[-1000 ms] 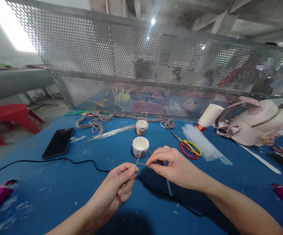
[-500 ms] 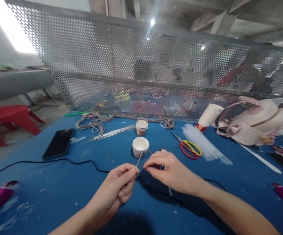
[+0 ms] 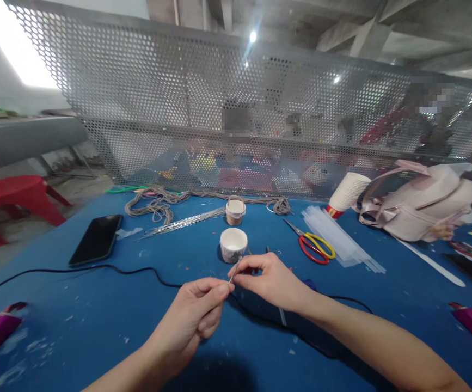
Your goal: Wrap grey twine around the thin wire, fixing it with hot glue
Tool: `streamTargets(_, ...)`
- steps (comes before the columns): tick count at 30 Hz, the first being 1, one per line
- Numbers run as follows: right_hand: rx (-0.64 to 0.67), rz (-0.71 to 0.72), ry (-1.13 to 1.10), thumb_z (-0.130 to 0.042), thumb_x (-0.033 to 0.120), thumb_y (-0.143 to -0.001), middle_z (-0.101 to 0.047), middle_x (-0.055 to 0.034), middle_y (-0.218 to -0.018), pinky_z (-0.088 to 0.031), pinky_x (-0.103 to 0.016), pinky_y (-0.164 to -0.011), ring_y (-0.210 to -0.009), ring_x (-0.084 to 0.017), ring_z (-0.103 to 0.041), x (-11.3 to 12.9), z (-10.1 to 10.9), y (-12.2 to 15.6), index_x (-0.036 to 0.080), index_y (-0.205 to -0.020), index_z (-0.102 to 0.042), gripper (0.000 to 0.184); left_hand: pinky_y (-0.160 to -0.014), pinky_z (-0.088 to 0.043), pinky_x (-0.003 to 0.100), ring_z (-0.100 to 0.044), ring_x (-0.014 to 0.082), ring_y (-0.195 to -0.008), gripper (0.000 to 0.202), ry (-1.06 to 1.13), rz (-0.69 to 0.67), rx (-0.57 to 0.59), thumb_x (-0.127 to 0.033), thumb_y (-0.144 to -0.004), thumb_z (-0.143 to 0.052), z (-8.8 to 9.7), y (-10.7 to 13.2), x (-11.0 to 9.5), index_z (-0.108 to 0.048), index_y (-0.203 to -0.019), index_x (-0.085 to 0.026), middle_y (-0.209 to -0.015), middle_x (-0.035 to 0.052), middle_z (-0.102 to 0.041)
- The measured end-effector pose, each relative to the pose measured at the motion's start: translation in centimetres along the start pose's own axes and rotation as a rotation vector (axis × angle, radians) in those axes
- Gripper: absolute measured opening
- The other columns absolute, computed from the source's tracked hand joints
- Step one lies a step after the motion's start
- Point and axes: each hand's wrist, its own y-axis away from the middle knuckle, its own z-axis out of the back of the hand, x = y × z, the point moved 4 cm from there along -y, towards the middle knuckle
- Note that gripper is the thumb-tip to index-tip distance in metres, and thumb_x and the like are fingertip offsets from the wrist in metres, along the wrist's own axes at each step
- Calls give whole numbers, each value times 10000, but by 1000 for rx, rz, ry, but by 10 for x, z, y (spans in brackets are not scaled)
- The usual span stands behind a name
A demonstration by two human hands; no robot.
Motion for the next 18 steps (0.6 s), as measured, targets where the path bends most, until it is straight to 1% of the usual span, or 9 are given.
streamTargets(7, 58, -90, -190, -636, 155, -693, -688, -3, -731, -458, -247, -667, -676, -123, -580, -11, -13, -7, 146, -712, -711, 78, -364, -98, 184, -136, 9, -326, 356, -7, -12, -18, -448, -580, -792, -2, 1, -1, -648, -662, -134, -317, -121, -274)
streamTargets(10, 53, -105, -290, -657, 173, -669, -675, 5, -699, -461, -248, -666, -659, -117, -575, -13, -16, -10, 146, -692, -700, 56, -361, -100, 185, -136, 12, -329, 353, -9, -24, -20, -450, -591, -784, -2, 0, -1, -637, -656, -135, -323, -118, -278)
streamTargets(14, 74, -130, -349, -678, 181, -633, -653, 19, -649, -464, -250, -670, -636, -112, -567, -11, -18, -15, 148, -648, -682, 37, -358, -102, 182, -132, 11, -336, 325, 3, -31, -31, -423, -623, -771, 0, -1, 0, -629, -671, -134, -340, -119, -279)
streamTargets(18, 104, -147, -389, -713, 225, -601, -634, 25, -634, -457, -271, -704, -642, -116, -560, -10, -19, -19, 153, -622, -677, 83, -351, -99, 175, -128, 8, -337, 336, 12, -37, -46, -423, -601, -784, 1, -1, -2, -608, -663, -143, -356, -123, -279)
